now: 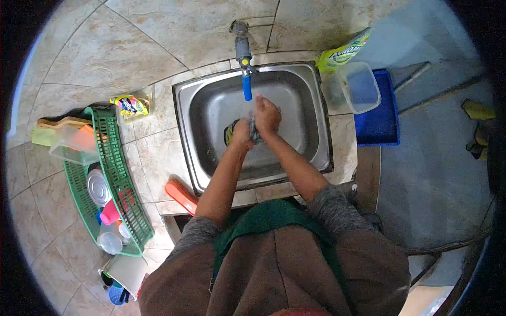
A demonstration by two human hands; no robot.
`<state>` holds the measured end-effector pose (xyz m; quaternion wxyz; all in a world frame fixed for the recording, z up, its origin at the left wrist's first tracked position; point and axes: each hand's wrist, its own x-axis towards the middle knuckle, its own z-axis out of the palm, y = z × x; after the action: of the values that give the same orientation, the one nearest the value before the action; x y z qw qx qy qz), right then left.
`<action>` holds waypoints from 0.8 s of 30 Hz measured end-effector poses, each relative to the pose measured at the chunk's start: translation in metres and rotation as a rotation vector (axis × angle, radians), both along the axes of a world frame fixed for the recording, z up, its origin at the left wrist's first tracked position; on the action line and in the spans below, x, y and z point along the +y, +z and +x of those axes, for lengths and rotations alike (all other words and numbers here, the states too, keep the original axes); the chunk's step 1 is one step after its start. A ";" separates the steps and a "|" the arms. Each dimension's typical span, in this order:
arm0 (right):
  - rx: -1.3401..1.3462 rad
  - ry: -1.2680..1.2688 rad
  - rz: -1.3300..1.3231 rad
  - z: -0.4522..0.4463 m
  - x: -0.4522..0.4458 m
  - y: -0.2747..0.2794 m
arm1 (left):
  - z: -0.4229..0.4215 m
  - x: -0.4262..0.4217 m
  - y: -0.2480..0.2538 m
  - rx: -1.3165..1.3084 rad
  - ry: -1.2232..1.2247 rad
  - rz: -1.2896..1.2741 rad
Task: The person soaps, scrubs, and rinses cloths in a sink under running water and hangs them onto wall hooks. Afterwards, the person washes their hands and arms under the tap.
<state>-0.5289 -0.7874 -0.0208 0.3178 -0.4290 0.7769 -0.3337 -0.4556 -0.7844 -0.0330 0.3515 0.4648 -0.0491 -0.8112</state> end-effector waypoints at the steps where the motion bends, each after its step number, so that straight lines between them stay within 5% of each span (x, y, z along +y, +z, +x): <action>1: -0.086 -0.065 0.011 -0.005 0.000 -0.004 | 0.006 -0.001 -0.020 -0.027 -0.026 -0.081; 3: 0.147 -0.011 -0.210 0.027 0.027 -0.022 | 0.022 -0.015 -0.057 -0.145 -0.127 -0.261; 5: 0.124 0.069 -0.137 0.018 0.017 -0.011 | 0.029 -0.016 -0.058 -0.405 -0.334 -0.443; 7: 0.076 0.041 -0.034 0.002 0.006 -0.010 | 0.019 -0.007 -0.042 -0.549 -0.318 -0.308; 9: -0.010 -0.103 0.091 -0.005 -0.004 -0.023 | -0.004 -0.004 0.011 -0.500 -0.026 0.135; 12: -0.030 -0.100 0.033 -0.007 -0.010 -0.015 | 0.034 0.002 -0.082 0.400 0.007 -0.212; 15: -0.044 -0.099 -0.030 -0.009 -0.016 -0.005 | -0.002 0.006 -0.009 -0.311 0.053 0.005; 17: 0.055 0.061 -0.275 0.021 0.010 0.008 | 0.032 -0.008 -0.080 0.263 -0.055 -0.118; 18: 0.103 0.137 -0.391 0.032 0.024 0.012 | 0.036 -0.008 -0.085 0.306 -0.069 -0.113; 19: 0.149 0.149 -0.220 0.030 0.018 0.010 | 0.040 -0.009 -0.088 0.349 -0.085 -0.106; 21: 0.246 0.178 0.136 0.013 -0.002 0.001 | 0.010 0.002 0.002 -0.041 -0.019 0.034; 22: 0.220 0.102 -0.117 -0.008 -0.014 -0.023 | 0.002 0.001 0.024 -0.234 0.016 0.097; 24: 0.136 0.071 -0.027 -0.020 -0.024 -0.021 | 0.013 -0.006 0.008 0.022 -0.089 0.123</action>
<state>-0.5488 -0.8111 -0.0417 0.2701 -0.4822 0.7764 -0.3029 -0.4428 -0.7901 -0.0250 0.2862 0.4737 -0.0160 -0.8327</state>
